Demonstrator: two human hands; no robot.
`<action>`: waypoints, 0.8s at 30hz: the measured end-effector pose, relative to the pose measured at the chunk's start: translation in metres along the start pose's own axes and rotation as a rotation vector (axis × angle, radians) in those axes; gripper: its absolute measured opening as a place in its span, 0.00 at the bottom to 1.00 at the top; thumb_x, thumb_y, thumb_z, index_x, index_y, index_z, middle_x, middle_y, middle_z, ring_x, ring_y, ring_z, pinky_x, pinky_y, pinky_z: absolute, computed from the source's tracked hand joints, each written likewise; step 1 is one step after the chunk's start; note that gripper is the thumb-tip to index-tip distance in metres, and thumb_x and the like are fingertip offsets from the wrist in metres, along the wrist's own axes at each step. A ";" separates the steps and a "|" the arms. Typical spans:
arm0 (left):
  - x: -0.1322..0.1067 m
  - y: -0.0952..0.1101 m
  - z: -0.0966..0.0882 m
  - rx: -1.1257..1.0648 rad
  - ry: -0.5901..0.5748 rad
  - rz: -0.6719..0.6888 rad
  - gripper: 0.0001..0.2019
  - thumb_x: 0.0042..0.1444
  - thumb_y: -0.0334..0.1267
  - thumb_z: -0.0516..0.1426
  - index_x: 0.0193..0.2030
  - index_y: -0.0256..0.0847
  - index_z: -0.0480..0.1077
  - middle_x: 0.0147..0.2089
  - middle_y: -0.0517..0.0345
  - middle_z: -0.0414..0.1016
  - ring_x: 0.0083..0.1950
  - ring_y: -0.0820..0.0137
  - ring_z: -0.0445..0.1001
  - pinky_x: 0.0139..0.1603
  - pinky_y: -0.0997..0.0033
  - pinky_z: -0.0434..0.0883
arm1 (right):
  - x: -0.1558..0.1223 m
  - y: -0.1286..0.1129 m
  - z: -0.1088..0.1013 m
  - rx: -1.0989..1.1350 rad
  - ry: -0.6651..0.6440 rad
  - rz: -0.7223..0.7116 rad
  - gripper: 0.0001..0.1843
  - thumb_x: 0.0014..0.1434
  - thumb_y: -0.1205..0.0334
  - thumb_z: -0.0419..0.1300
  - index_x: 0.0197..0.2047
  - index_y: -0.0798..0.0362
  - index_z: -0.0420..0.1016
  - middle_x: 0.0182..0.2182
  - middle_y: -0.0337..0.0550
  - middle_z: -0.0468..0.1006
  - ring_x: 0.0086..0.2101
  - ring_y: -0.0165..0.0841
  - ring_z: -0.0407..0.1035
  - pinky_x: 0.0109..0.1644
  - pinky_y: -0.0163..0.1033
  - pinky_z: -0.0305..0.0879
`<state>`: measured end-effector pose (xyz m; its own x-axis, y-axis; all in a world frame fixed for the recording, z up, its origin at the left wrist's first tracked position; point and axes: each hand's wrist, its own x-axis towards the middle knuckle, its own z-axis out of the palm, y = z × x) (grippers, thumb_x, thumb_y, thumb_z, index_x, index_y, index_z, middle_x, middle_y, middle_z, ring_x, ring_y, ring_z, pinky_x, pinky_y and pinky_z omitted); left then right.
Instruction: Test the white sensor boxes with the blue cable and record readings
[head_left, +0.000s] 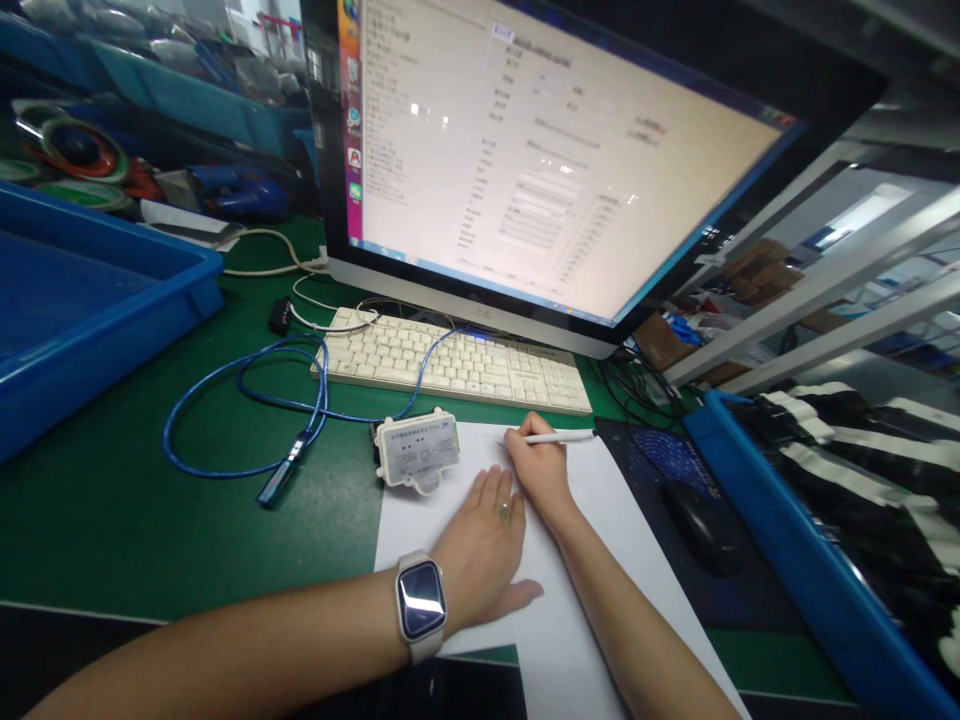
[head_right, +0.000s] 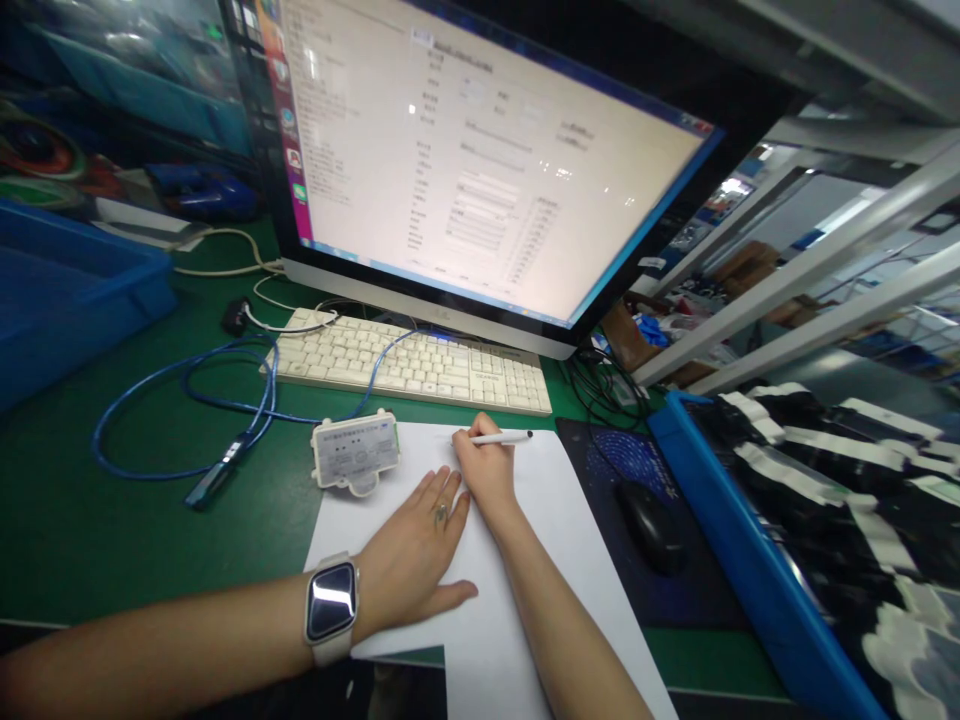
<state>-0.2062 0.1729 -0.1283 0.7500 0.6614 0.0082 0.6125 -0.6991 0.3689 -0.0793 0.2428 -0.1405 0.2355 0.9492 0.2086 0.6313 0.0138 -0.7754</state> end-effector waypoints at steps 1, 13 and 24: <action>0.000 0.000 0.000 0.001 0.000 0.001 0.41 0.57 0.58 0.48 0.61 0.16 0.54 0.64 0.20 0.49 0.67 0.43 0.48 0.65 0.49 0.48 | 0.000 0.000 0.000 0.004 0.003 -0.001 0.12 0.44 0.61 0.52 0.17 0.49 0.50 0.15 0.29 0.53 0.21 0.27 0.51 0.26 0.36 0.49; 0.000 -0.001 -0.002 -0.018 -0.003 0.002 0.40 0.57 0.58 0.48 0.61 0.17 0.54 0.64 0.20 0.49 0.67 0.43 0.48 0.65 0.48 0.49 | 0.001 -0.003 0.001 0.087 0.024 0.017 0.12 0.42 0.63 0.53 0.16 0.50 0.50 0.15 0.29 0.51 0.21 0.27 0.49 0.26 0.36 0.48; -0.001 -0.005 0.004 -0.003 0.025 0.033 0.39 0.56 0.57 0.49 0.60 0.18 0.56 0.64 0.20 0.48 0.66 0.41 0.47 0.64 0.45 0.52 | -0.012 0.011 -0.067 0.043 -0.174 -0.134 0.13 0.60 0.53 0.51 0.43 0.49 0.70 0.41 0.46 0.77 0.41 0.37 0.71 0.43 0.45 0.69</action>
<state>-0.2088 0.1751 -0.1345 0.7632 0.6448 0.0433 0.5869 -0.7196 0.3711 -0.0254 0.2109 -0.1121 0.0183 0.9779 0.2083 0.6153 0.1532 -0.7733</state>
